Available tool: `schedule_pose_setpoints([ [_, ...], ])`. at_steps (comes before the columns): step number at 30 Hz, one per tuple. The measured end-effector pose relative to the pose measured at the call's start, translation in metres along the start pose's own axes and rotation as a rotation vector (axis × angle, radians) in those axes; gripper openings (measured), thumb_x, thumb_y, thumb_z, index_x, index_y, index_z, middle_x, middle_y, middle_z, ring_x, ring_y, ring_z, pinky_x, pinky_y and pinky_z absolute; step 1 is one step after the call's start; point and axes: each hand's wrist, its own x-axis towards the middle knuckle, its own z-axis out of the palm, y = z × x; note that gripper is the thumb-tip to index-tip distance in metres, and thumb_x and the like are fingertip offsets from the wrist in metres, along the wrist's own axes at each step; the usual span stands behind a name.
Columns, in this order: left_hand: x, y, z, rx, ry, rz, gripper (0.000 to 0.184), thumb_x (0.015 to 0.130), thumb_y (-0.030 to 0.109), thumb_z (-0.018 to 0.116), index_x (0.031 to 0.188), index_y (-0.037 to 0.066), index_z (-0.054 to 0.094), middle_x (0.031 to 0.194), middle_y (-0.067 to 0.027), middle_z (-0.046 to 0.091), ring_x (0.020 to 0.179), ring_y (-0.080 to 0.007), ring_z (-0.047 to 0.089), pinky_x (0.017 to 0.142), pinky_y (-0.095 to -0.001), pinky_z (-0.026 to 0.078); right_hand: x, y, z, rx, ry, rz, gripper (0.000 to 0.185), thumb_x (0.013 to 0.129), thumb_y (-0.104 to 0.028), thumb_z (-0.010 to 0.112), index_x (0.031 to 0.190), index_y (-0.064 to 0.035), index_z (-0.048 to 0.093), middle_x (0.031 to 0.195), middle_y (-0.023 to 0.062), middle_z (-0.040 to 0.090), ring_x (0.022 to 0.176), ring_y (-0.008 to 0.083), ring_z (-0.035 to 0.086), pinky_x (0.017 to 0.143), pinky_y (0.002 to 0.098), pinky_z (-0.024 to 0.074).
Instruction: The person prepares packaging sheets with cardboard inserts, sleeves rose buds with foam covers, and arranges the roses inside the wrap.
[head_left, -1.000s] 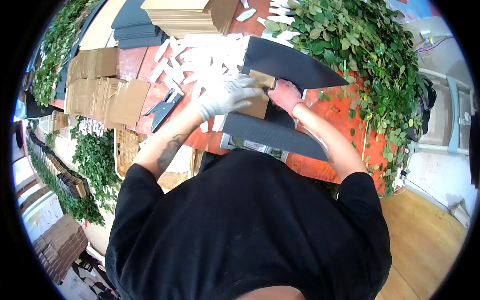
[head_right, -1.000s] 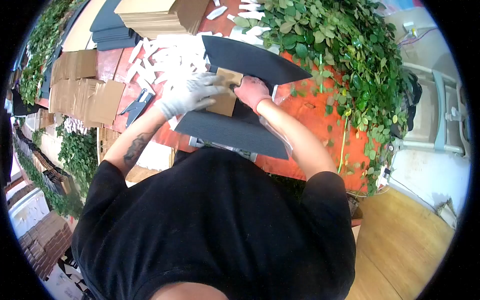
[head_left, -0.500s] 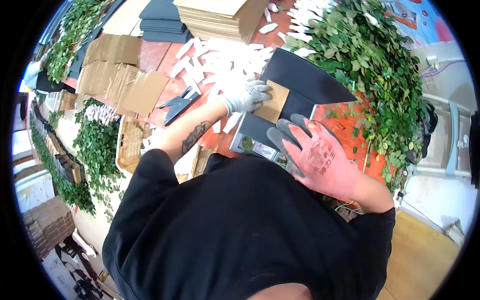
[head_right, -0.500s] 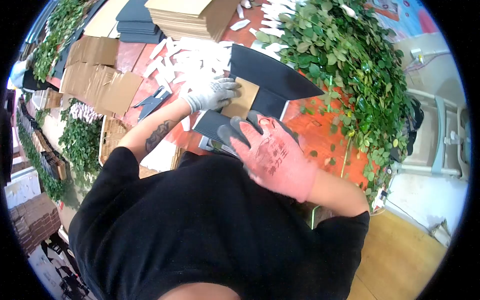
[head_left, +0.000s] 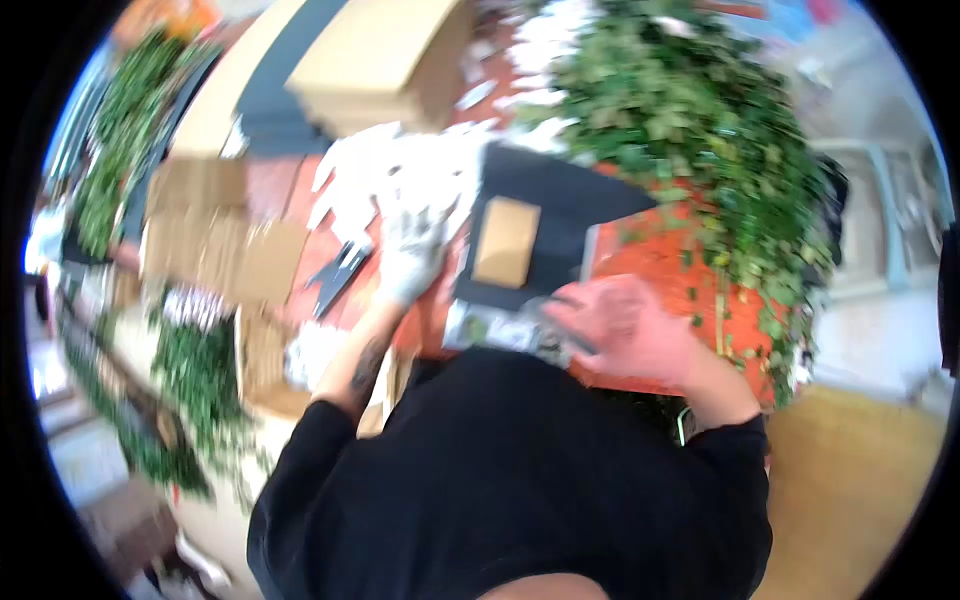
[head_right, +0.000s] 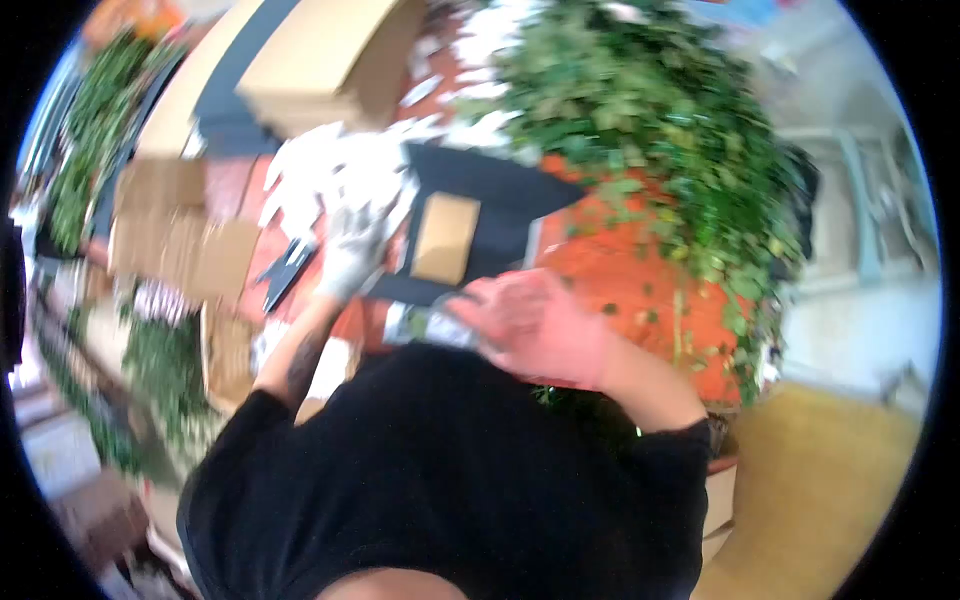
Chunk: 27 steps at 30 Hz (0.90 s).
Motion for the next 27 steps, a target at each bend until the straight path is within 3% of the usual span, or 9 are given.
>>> schedule_pose_setpoints([
  [5, 0.031, -0.026, -0.057, -0.335, 0.047, -0.108, 0.054, 0.078, 0.02, 0.063, 0.126, 0.0, 0.049, 0.125, -0.0232, 0.051, 0.117, -0.0405, 0.048, 0.099, -0.0453, 0.037, 0.006, 0.031, -0.005, 0.241, -0.138, 0.123, 0.045, 0.077, -0.03, 0.06, 0.12, -0.0165, 0.054, 0.108, 0.0026, 0.057, 0.102, 0.0182, 0.055, 0.089, 0.0342, 0.0397],
  [7, 0.041, -0.019, -0.096, -0.78, 0.065, -0.301, 0.041, 0.081, 0.005, 0.059, 0.121, -0.004, 0.052, 0.111, -0.0188, 0.06, 0.103, -0.0263, 0.059, 0.089, -0.0347, 0.046, 0.007, 0.044, -0.014, 0.435, -0.089, 0.114, 0.043, 0.076, -0.027, 0.061, 0.116, -0.0128, 0.055, 0.097, 0.0058, 0.06, 0.095, 0.0203, 0.059, 0.087, 0.0363, 0.0428],
  [10, 0.048, -0.008, -0.137, -1.207, 0.096, -0.267, 0.035, 0.082, 0.001, 0.053, 0.116, -0.006, 0.055, 0.107, -0.0143, 0.062, 0.096, -0.019, 0.06, 0.086, -0.0316, 0.047, 0.01, 0.074, -0.027, 0.732, -0.065, 0.004, 0.047, 0.075, -0.027, 0.063, 0.119, -0.0127, 0.056, 0.106, 0.0073, 0.062, 0.096, 0.0252, 0.06, 0.086, 0.0341, 0.0476],
  [12, 0.064, 0.009, -0.212, -1.213, 0.069, 0.034, 0.045, 0.075, 0.011, 0.059, 0.117, -0.006, 0.054, 0.109, -0.016, 0.061, 0.104, -0.0243, 0.057, 0.093, -0.0377, 0.042, 0.027, 0.113, -0.035, 0.98, -0.119, 0.062, 0.046, 0.075, -0.025, 0.064, 0.118, -0.0112, 0.058, 0.108, 0.0086, 0.063, 0.098, 0.0224, 0.061, 0.088, 0.0314, 0.0469],
  [14, 0.079, 0.028, -0.263, -1.064, 0.33, 0.279, 0.056, 0.073, 0.019, 0.063, 0.122, -0.005, 0.05, 0.115, -0.0176, 0.057, 0.11, -0.0286, 0.053, 0.096, -0.0413, 0.039, 0.045, 0.155, -0.028, 1.397, 0.249, 0.389, 0.04, 0.075, -0.014, 0.062, 0.114, -0.0055, 0.06, 0.111, 0.0085, 0.063, 0.1, 0.0153, 0.06, 0.087, 0.0277, 0.0464],
  [17, 0.082, 0.033, -0.282, -0.895, 0.447, 0.346, 0.056, 0.075, 0.02, 0.062, 0.123, -0.005, 0.049, 0.116, -0.0177, 0.056, 0.111, -0.0286, 0.052, 0.097, -0.0413, 0.038, 0.095, 0.253, 0.033, 0.389, 0.352, 0.455, 0.054, 0.071, -0.019, 0.066, 0.121, -0.007, 0.054, 0.114, 0.013, 0.06, 0.107, 0.0257, 0.057, 0.095, 0.034, 0.0416],
  [21, 0.09, 0.023, -0.278, -0.801, 0.442, 0.297, 0.056, 0.077, 0.022, 0.06, 0.125, -0.005, 0.047, 0.119, -0.0178, 0.055, 0.113, -0.0285, 0.051, 0.098, -0.0412, 0.037, 0.14, 0.336, 0.123, -0.324, -0.003, 0.624, 0.073, 0.073, -0.031, 0.059, 0.136, -0.0054, 0.035, 0.133, 0.0204, 0.042, 0.125, 0.0369, 0.038, 0.104, 0.0438, 0.0307],
  [24, 0.096, 0.012, -0.277, -0.699, 0.432, 0.26, 0.057, 0.079, 0.023, 0.058, 0.126, -0.005, 0.046, 0.12, -0.0179, 0.054, 0.115, -0.0285, 0.05, 0.099, -0.0411, 0.035, 0.176, 0.366, 0.111, -0.343, -0.169, 0.677, 0.073, 0.076, -0.029, 0.049, 0.14, 0.0005, 0.028, 0.145, 0.0235, 0.027, 0.135, 0.0357, 0.025, 0.11, 0.0449, 0.0199],
  [27, 0.114, -0.001, -0.28, -0.649, 0.42, 0.208, 0.057, 0.08, 0.025, 0.057, 0.127, -0.005, 0.045, 0.122, -0.018, 0.053, 0.116, -0.0284, 0.049, 0.1, -0.0411, 0.034, 0.188, 0.403, 0.141, -0.444, -0.099, 0.707, 0.075, 0.073, -0.025, 0.051, 0.141, -0.0014, 0.028, 0.141, 0.0193, 0.034, 0.132, 0.0321, 0.029, 0.11, 0.0431, 0.0196],
])
